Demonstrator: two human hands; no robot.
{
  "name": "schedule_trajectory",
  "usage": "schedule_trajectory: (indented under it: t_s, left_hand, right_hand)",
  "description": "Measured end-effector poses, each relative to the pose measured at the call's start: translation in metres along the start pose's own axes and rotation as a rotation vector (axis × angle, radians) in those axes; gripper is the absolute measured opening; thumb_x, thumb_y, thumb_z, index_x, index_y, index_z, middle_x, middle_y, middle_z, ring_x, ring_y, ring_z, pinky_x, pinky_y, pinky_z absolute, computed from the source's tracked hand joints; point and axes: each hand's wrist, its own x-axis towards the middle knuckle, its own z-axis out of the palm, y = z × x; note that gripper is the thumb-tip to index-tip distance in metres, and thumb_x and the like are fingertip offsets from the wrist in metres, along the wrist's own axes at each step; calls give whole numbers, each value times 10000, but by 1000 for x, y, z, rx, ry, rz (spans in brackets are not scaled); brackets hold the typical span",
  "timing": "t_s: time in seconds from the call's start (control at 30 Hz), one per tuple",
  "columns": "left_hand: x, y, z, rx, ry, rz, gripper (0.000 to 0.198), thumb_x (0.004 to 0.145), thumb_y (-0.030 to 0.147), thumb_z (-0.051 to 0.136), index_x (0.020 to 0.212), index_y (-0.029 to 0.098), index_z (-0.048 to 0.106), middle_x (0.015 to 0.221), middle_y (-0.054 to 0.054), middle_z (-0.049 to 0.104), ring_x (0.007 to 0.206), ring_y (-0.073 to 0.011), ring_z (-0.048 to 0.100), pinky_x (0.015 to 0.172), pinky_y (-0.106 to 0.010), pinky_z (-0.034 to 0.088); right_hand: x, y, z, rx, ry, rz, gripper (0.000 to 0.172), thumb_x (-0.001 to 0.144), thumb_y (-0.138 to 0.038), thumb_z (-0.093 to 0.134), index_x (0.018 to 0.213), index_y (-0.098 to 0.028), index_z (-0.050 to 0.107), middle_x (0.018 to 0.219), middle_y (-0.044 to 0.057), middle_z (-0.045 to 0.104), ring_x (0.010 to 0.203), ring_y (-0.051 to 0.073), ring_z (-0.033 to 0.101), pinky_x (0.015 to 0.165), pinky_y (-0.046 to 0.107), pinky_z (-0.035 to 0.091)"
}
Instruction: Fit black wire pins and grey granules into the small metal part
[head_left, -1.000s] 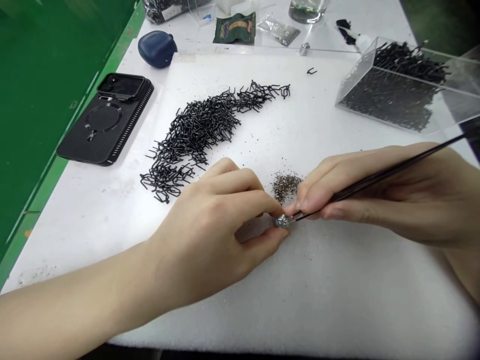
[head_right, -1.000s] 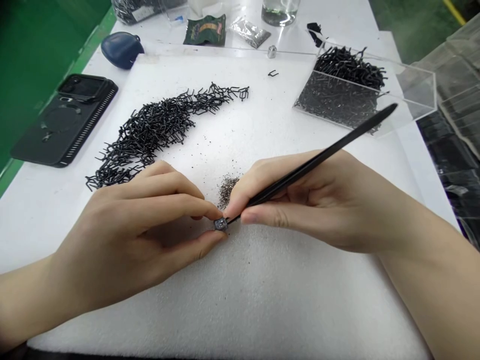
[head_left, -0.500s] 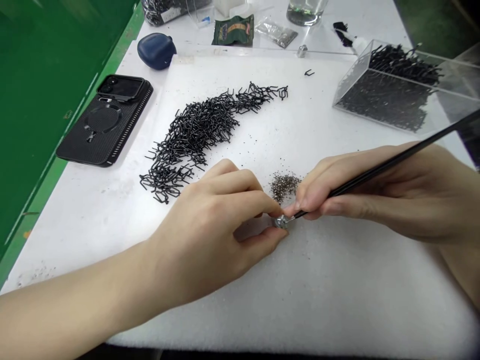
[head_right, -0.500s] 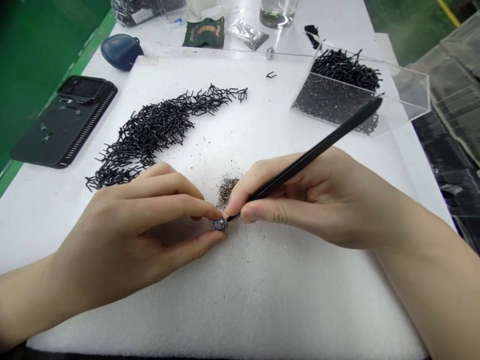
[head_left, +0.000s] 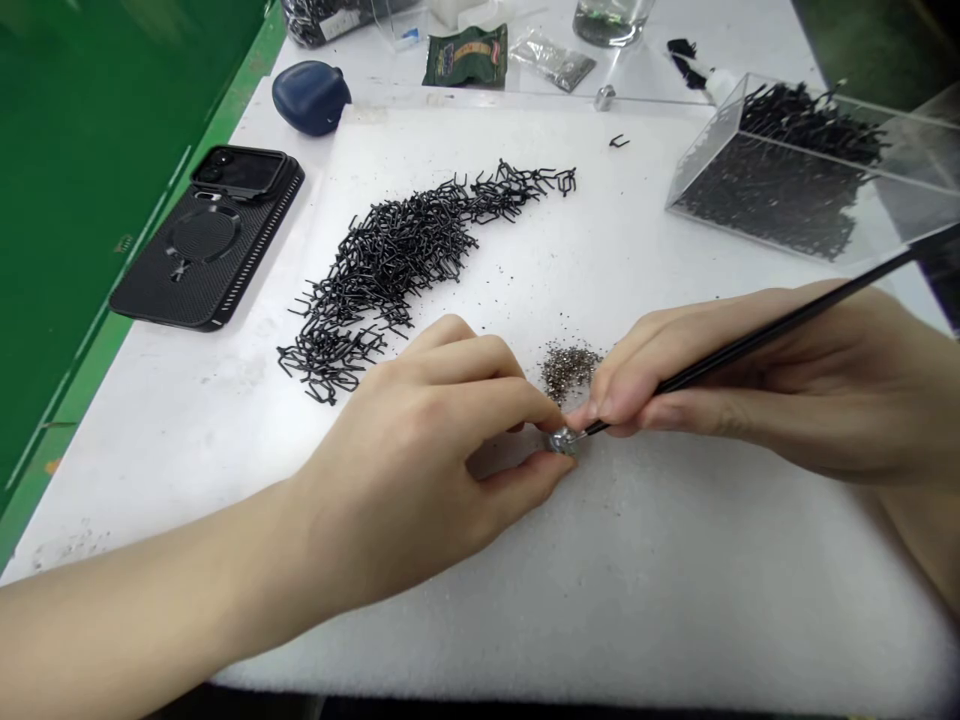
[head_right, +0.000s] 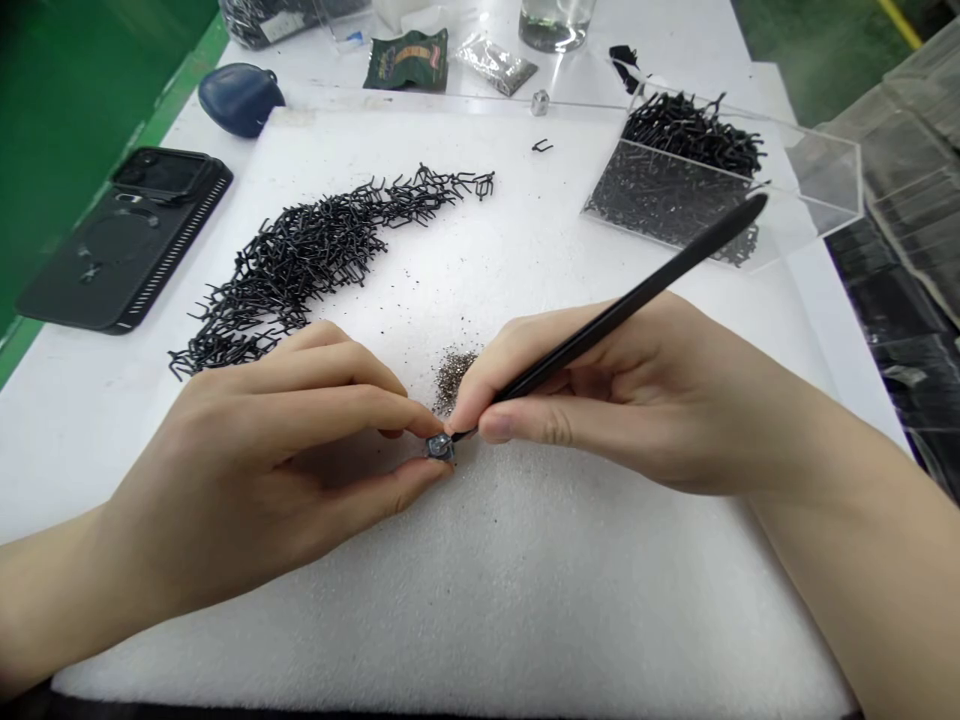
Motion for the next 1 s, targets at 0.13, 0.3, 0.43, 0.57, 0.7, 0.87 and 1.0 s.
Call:
schedule_trajectory:
  t_s: [0.13, 0.3, 0.43, 0.57, 0.7, 0.87, 1.0]
  left_hand:
    - [-2, -1, 0, -2, -5, -4, 61, 917, 162, 772, 923, 144, 830, 851, -30, 746, 824, -162, 610, 789, -279, 537]
    - [-2, 0, 0, -16, -3, 1, 66, 916, 152, 766, 926, 148, 831, 843, -26, 745, 823, -158, 608, 797, -272, 539]
    - [-2, 1, -1, -20, 17, 7, 63, 913, 158, 770, 913, 144, 831, 838, -28, 742, 825, -159, 605, 805, -269, 540]
    - [-3, 1, -1, -15, -6, -5, 67, 917, 148, 764, 910, 134, 830, 847, -32, 745, 830, -160, 608, 811, -270, 543]
    - [-3, 0, -1, -4, -8, -2, 70, 923, 151, 765, 932, 132, 832, 854, -31, 744, 833, -158, 611, 820, -266, 546]
    - [-3, 0, 1, -13, 8, 2, 73, 918, 154, 770, 945, 153, 837, 848, -21, 743, 827, -152, 613, 826, -263, 549]
    - [-4, 1, 2, 31, 50, 24, 77, 918, 152, 757, 920, 138, 833, 830, -29, 734, 809, -152, 619, 792, -267, 545]
  right_hand:
    - [-1, -1, 0, -10, 5, 8, 157, 923, -232, 817, 1037, -331, 857, 982, -7, 845, 914, 189, 805, 783, 264, 654]
    - [-1, 0, -1, -22, -6, 5, 194, 925, -208, 806, 1052, -348, 851, 992, -12, 842, 925, 194, 796, 767, 271, 645]
    - [1, -1, 1, -17, 3, -2, 191, 923, -208, 809, 1048, -346, 853, 989, -14, 841, 923, 189, 796, 783, 269, 650]
    - [1, -2, 2, -20, -3, -1, 194, 927, -199, 808, 1051, -341, 851, 997, -24, 842, 922, 168, 795, 809, 241, 648]
    - [0, -1, 2, -26, 16, -6, 162, 927, -216, 814, 1031, -334, 854, 982, -20, 843, 914, 163, 797, 797, 226, 646]
    - [-2, 0, 0, 15, -27, 2, 213, 926, -198, 807, 1077, -341, 853, 1004, -8, 847, 947, 184, 809, 825, 245, 662]
    - [-1, 0, 1, -14, -49, -29, 197, 944, -195, 788, 1084, -321, 844, 1030, -23, 850, 984, 156, 809, 874, 208, 654]
